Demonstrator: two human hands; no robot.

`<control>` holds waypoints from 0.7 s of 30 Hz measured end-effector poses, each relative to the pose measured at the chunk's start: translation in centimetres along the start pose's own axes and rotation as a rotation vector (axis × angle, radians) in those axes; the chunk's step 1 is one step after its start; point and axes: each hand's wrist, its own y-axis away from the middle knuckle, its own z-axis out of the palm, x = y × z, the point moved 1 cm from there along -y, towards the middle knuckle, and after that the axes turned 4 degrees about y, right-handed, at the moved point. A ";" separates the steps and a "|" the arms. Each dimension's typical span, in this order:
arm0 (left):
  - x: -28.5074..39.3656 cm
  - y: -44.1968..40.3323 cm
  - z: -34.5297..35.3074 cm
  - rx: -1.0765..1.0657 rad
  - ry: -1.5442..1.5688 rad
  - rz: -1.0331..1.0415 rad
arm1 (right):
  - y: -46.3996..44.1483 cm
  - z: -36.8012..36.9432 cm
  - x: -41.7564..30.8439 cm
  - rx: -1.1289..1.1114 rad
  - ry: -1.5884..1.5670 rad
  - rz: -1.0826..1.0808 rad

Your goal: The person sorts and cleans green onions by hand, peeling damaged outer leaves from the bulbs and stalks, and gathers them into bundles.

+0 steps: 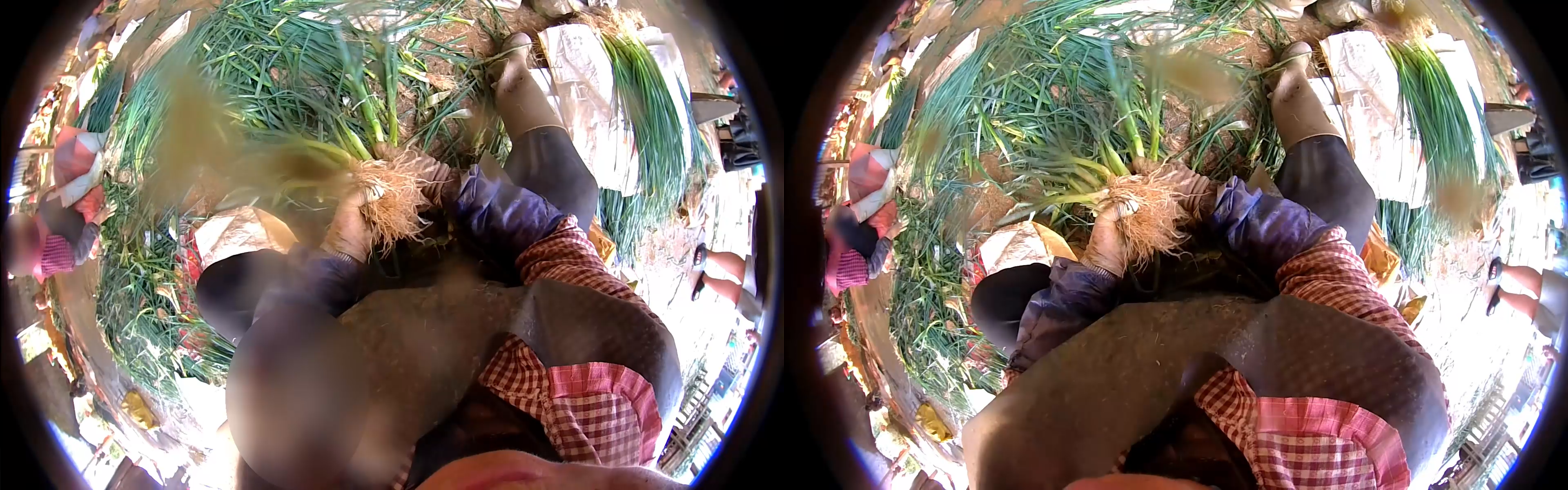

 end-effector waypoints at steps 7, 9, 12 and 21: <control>0.2 0.1 -0.6 0.057 -0.024 0.018 | 0.2 2.8 -5.0 0.643 0.792 -0.202; 0.6 0.2 0.0 0.009 -0.105 -0.003 | -0.6 3.6 -5.8 0.691 0.796 -0.090; 0.3 -0.4 -0.7 -0.043 -0.218 -0.028 | -1.3 2.3 -5.9 0.769 0.718 0.017; 0.7 -0.1 0.0 -0.003 -0.167 -0.011 | 0.2 2.9 -8.3 0.471 0.500 -0.146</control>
